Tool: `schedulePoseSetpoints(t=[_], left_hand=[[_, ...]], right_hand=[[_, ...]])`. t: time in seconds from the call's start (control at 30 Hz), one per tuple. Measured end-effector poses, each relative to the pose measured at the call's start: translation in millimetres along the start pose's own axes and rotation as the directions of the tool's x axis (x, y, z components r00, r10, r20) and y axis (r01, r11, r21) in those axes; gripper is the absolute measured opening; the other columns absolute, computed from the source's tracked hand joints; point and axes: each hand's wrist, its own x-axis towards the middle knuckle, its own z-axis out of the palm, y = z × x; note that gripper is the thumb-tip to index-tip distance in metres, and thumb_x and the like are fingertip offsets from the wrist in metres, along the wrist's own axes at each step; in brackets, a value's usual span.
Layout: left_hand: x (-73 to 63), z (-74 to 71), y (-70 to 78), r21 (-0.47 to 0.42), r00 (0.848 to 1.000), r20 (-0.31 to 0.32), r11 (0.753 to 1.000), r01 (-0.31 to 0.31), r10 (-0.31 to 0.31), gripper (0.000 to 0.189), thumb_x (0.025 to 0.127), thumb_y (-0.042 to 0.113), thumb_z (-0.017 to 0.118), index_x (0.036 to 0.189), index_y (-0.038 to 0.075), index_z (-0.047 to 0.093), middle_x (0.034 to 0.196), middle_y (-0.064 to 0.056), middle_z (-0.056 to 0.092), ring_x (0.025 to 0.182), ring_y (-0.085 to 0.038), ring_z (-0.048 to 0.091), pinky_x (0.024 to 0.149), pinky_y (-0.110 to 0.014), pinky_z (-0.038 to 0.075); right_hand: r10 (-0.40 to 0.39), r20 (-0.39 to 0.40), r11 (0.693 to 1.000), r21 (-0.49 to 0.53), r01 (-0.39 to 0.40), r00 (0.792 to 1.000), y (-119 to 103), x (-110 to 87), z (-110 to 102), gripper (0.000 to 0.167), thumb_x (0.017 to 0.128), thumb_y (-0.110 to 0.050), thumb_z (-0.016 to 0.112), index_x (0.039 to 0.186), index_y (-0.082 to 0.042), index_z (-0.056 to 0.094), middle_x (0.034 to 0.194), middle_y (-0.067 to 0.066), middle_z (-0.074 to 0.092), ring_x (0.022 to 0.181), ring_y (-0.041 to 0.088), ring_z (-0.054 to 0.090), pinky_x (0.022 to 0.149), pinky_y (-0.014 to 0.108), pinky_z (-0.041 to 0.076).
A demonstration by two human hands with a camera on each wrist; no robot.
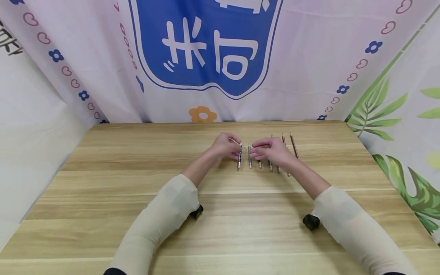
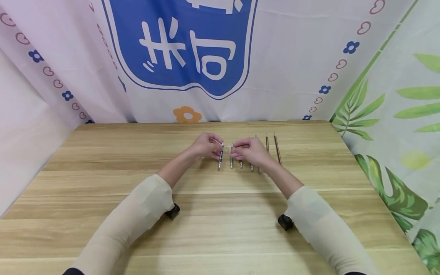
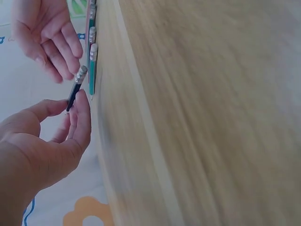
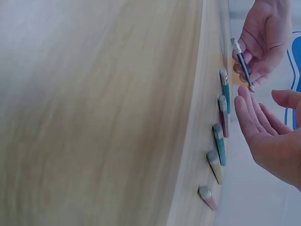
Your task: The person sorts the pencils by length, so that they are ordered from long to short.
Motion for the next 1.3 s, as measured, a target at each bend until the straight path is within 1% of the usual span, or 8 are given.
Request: schedulePoseSetpoints(t=[0.17, 0.37, 0.47, 0.57, 0.7, 0.97, 1.17, 1.3], left_hand=[[7.8, 6.5, -2.8, 0.086, 1.0, -0.03, 0.996, -0.004, 0.007, 0.019, 0.091, -0.012, 0.064, 0.11, -0.008, 0.06, 0.077, -0.013, 0.064, 0.061, -0.019, 0.064, 0.06, -0.028, 0.065], [12.9, 16.4, -0.8, 0.176, 0.995, -0.093, 0.984, -0.012, 0.029, 0.013, 0.092, -0.011, 0.064, 0.104, -0.008, 0.062, 0.08, -0.012, 0.063, 0.061, -0.017, 0.062, 0.056, -0.024, 0.062], [14.0, 21.2, 1.5, 0.238, 0.992, -0.122, 0.971, -0.011, 0.041, 0.013, 0.093, -0.009, 0.066, 0.105, -0.008, 0.064, 0.084, -0.013, 0.065, 0.06, -0.016, 0.061, 0.056, -0.023, 0.062], [15.4, 24.7, 2.8, 0.309, 0.989, -0.142, 0.951, -0.004, 0.051, 0.012, 0.093, -0.007, 0.068, 0.105, -0.008, 0.067, 0.09, -0.014, 0.066, 0.061, -0.014, 0.061, 0.057, -0.022, 0.062], [17.3, 26.6, 2.6, 0.368, 0.988, -0.143, 0.93, -0.006, 0.062, 0.011, 0.092, -0.007, 0.068, 0.104, -0.008, 0.069, 0.094, -0.016, 0.068, 0.059, -0.014, 0.061, 0.057, -0.022, 0.062], [20.7, 29.0, 1.2, 0.432, 0.988, -0.134, 0.902, -0.01, 0.075, 0.008, 0.093, -0.007, 0.07, 0.101, -0.006, 0.068, 0.092, -0.016, 0.068, 0.055, -0.013, 0.06, 0.055, -0.022, 0.062], [17.3, 26.6, 0.8, 0.41, 0.987, -0.133, 0.912, -0.033, 0.095, 0.007, 0.094, -0.007, 0.069, 0.101, -0.007, 0.067, 0.091, -0.016, 0.067, 0.058, -0.015, 0.062, 0.056, -0.023, 0.062], [9.3, 17.6, -0.8, 0.417, 0.988, -0.101, 0.907, -0.064, 0.116, 0.009, 0.096, -0.004, 0.067, 0.104, -0.007, 0.066, 0.093, -0.016, 0.068, 0.064, -0.018, 0.064, 0.06, -0.026, 0.064]], right_hand=[[0.001, -0.02, 1.0, 0.019, -0.001, 1.0, 0, -2.7, -8, 0.039, 0.104, 0.003, 0.053, 0.139, 0.021, 0.048, 0.13, 0.039, 0.06, 0.115, 0.039, 0.069, 0.098, 0.038, 0.06], [0.002, -0.015, 1.0, -0.006, -0.002, 1.0, 1, -6.4, -16, 0.04, 0.105, 0.001, 0.054, 0.14, 0.019, 0.049, 0.132, 0.038, 0.06, 0.107, 0.025, 0.074, 0.099, 0.038, 0.059], [0.009, -0.017, 1.0, -0.028, -0.009, 1.0, 1, -8.7, -19, 0.04, 0.105, -0.001, 0.055, 0.14, 0.017, 0.05, 0.132, 0.036, 0.061, 0.107, 0.024, 0.074, 0.1, 0.041, 0.058], [0.018, -0.022, 0.999, -0.036, -0.019, 1.0, 0, -10.3, -21, 0.041, 0.106, -0.003, 0.057, 0.141, 0.017, 0.049, 0.133, 0.035, 0.061, 0.108, 0.025, 0.073, 0.101, 0.043, 0.058], [0.025, -0.028, 0.999, -0.028, -0.026, 0.999, -1, -11.2, -24, 0.043, 0.105, -0.003, 0.057, 0.142, 0.017, 0.048, 0.133, 0.035, 0.061, 0.108, 0.027, 0.074, 0.102, 0.045, 0.057], [-0.003, -0.046, 0.999, -0.042, 0.001, 0.999, 0, -13.5, -31, 0.042, 0.105, 0.0, 0.056, 0.142, 0.019, 0.046, 0.13, 0.037, 0.061, 0.104, 0.021, 0.075, 0.101, 0.041, 0.058], [-0.006, -0.047, 1.0, -0.03, 0.004, 0.999, -1, -14.4, -36, 0.042, 0.105, 0.0, 0.056, 0.141, 0.019, 0.047, 0.131, 0.038, 0.06, 0.103, 0.02, 0.075, 0.101, 0.042, 0.057], [-0.011, -0.062, 0.997, -0.083, 0.006, 0.998, -3, -18.3, -40, 0.042, 0.106, -0.004, 0.056, 0.141, 0.018, 0.047, 0.133, 0.037, 0.059, 0.106, 0.022, 0.074, 0.102, 0.043, 0.057]])
